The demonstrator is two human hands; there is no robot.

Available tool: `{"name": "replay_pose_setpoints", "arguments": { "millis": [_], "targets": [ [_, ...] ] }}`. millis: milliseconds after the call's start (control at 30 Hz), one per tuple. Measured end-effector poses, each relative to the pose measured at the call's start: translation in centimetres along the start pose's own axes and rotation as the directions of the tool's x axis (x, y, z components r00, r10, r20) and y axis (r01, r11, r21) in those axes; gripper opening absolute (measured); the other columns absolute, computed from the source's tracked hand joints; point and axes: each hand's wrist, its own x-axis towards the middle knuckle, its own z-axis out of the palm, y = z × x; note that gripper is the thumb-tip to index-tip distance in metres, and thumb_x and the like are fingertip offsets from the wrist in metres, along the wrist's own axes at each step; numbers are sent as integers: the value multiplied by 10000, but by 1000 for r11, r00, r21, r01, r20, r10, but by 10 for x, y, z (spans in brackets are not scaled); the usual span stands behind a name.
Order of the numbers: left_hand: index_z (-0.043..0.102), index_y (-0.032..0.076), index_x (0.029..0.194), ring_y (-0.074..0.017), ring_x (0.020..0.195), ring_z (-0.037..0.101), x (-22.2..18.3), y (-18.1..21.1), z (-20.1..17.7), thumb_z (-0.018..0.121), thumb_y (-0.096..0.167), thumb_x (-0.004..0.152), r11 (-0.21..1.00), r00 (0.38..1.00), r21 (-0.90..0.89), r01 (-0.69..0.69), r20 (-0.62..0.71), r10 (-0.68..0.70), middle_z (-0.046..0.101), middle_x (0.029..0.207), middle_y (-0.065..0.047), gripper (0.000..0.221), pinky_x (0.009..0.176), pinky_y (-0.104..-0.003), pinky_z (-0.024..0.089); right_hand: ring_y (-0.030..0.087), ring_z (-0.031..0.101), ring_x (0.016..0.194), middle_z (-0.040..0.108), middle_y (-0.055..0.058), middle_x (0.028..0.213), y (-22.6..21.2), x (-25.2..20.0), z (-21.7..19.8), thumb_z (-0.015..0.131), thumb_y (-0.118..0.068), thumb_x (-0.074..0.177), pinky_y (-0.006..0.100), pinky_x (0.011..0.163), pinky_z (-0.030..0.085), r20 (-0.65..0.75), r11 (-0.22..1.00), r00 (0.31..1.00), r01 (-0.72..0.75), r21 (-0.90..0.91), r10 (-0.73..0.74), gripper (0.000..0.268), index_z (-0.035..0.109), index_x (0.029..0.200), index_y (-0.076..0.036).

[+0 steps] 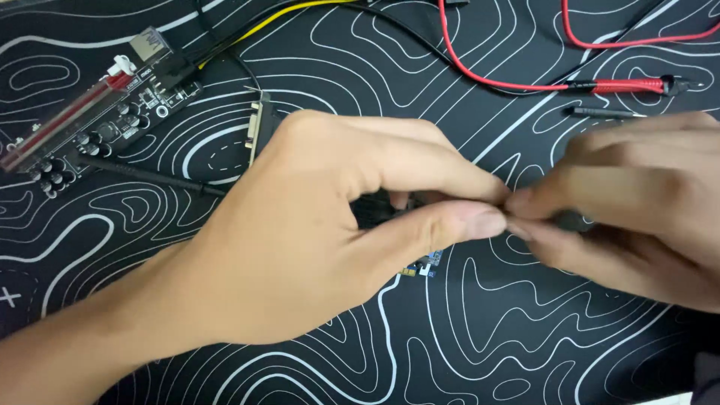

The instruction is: Cleaning a small cooling fan with a cloth and then reattaching it to a graphics card using a small probe tool

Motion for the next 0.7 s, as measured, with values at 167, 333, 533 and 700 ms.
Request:
{"name": "replay_pose_setpoints", "arguments": {
  "millis": [167, 333, 533, 700],
  "targets": [
    [778, 60, 1124, -184, 888, 724, 0, -6, -5, 621, 130, 1134, 999, 999, -37, -12, -33, 11, 752, 1003, -25, 172, 819, -321, 553, 258, 753, 650, 763, 23, 841, -4, -5, 0, 840, -292, 976, 393, 604, 592, -45, 990, 990, 133, -48, -135, 242, 776, 1177, -175],
    [769, 57, 1106, -179, 881, 707, 2, -9, -4, 655, 106, 1116, 998, 998, -64, -18, -66, 14, 743, 992, -26, 124, 814, -315, 550, 272, 768, 675, 801, 57, 925, 10, -8, 5, 829, -289, 957, 401, 619, 606, -55, 989, 988, 140, -39, -142, 289, 788, 1203, -144],
    [757, 54, 1083, -173, 872, 684, 7, -8, -4, 700, 74, 1092, 995, 995, -92, -44, -94, 35, 730, 976, -26, 61, 808, -309, 545, 257, 813, 857, 848, 55, 1043, 11, -13, -2, 772, -295, 949, 398, 758, 642, -50, 992, 991, 125, 4, -125, 392, 769, 1293, -107],
    [747, 52, 1065, -168, 865, 667, 3, -10, -15, 733, 50, 1073, 991, 993, -111, -70, -104, 58, 720, 965, -27, 16, 803, -303, 542, 233, 790, 764, 843, 150, 1175, 15, -55, 11, 657, -181, 955, 321, 635, 541, -139, 955, 981, -93, 282, 137, 364, 661, 1293, -46]
  ]
}}
